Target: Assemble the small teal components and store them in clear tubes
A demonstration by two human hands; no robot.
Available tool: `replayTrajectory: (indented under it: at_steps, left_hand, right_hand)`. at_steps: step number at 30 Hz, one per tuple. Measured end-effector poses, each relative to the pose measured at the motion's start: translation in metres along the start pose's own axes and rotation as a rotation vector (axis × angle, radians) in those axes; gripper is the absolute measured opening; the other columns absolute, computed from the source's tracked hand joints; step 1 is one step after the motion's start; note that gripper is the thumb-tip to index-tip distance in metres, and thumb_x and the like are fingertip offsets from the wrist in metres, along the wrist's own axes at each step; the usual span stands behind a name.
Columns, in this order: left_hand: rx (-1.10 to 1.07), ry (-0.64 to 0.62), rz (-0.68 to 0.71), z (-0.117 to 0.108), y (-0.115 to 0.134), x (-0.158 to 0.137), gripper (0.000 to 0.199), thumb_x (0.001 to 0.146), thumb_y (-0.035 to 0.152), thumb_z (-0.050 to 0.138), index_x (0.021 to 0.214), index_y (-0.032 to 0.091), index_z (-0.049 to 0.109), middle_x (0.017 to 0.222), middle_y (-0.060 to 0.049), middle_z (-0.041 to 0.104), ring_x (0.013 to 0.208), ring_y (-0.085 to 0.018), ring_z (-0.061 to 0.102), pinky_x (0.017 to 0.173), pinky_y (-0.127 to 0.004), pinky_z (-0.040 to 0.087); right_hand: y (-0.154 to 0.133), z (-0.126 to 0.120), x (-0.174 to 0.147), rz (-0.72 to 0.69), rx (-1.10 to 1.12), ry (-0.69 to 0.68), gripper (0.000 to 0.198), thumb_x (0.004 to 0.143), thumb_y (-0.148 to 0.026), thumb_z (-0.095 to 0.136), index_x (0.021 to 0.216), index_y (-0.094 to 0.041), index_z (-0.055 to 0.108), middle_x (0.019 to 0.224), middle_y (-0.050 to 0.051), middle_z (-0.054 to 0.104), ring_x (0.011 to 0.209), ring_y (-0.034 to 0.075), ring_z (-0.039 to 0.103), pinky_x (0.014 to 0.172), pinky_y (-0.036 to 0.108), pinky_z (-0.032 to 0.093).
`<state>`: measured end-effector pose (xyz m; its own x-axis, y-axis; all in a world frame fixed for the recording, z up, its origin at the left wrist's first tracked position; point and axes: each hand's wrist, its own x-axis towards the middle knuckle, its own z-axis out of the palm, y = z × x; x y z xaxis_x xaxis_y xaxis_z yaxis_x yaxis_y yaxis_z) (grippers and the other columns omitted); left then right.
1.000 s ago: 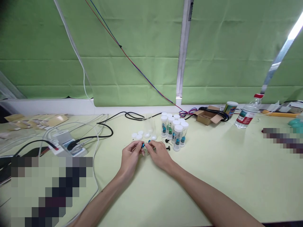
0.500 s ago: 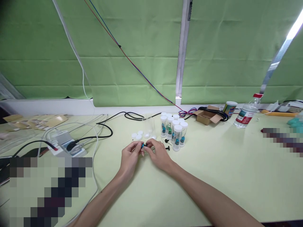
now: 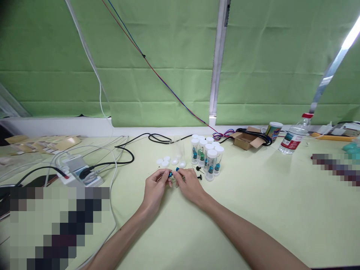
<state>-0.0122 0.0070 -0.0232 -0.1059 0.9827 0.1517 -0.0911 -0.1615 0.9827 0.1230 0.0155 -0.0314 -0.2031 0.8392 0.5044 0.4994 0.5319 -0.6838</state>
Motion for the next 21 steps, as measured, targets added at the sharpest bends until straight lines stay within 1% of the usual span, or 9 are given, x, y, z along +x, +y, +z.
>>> replayTrajectory:
  at_steps: [2,5,7,12,17,21]
  left_hand:
    - [0.004,0.012,-0.004,-0.0004,0.0003,0.0004,0.025,0.078,0.04,0.066,0.083,0.016,0.07,0.06,0.0,0.06,0.054,-0.013,0.052,0.06,-0.027,0.044]
    - [-0.006,0.026,-0.012,-0.0011,0.0004,0.0008,0.025,0.078,0.041,0.066,0.081,0.016,0.069,0.061,0.0,0.06,0.055,-0.012,0.052,0.062,-0.027,0.043]
    - [-0.014,0.024,-0.017,-0.0015,-0.0002,0.0009,0.026,0.078,0.042,0.066,0.082,0.016,0.069,0.062,0.0,0.06,0.056,-0.013,0.052,0.062,-0.027,0.043]
    - [0.002,0.013,-0.029,-0.0016,-0.0011,0.0003,0.025,0.079,0.041,0.065,0.082,0.017,0.068,0.059,0.001,0.058,0.057,-0.013,0.052,0.063,-0.026,0.042]
    - [0.023,0.014,-0.029,-0.0011,-0.0002,0.0001,0.024,0.08,0.04,0.064,0.082,0.016,0.068,0.058,0.001,0.058,0.056,-0.013,0.052,0.063,-0.026,0.041]
    - [0.018,0.008,-0.032,-0.0011,-0.0011,0.0,0.024,0.079,0.038,0.064,0.084,0.015,0.068,0.058,0.001,0.058,0.055,-0.013,0.051,0.061,-0.026,0.041]
  right_hand:
    - [0.0005,0.0001,-0.001,0.019,-0.005,0.002,0.038,0.098,-0.037,0.042,0.067,-0.021,0.059,0.063,-0.001,0.066,0.065,0.016,0.059,0.083,0.033,0.042]
    - [-0.0002,-0.0006,-0.0033,0.045,0.008,0.026,0.016,0.093,-0.036,0.052,0.093,-0.022,0.062,0.078,0.001,0.07,0.081,0.02,0.062,0.086,0.035,0.041]
    - [-0.0009,-0.0012,-0.0043,0.033,0.03,0.026,0.016,0.09,-0.032,0.057,0.103,-0.023,0.059,0.086,0.002,0.071,0.087,0.02,0.062,0.087,0.035,0.041]
    - [0.0002,-0.001,-0.0037,-0.018,0.074,-0.006,0.009,0.089,-0.024,0.058,0.098,-0.022,0.058,0.092,0.002,0.069,0.088,0.018,0.063,0.088,0.035,0.039]
    - [0.0024,0.0007,-0.003,-0.012,0.055,-0.01,0.004,0.091,-0.024,0.056,0.093,-0.021,0.059,0.089,0.002,0.069,0.086,0.018,0.063,0.087,0.034,0.038]
    - [0.0037,0.0013,-0.002,0.002,0.025,-0.005,0.012,0.093,-0.027,0.055,0.085,-0.021,0.061,0.083,0.0,0.069,0.081,0.017,0.062,0.084,0.033,0.038]
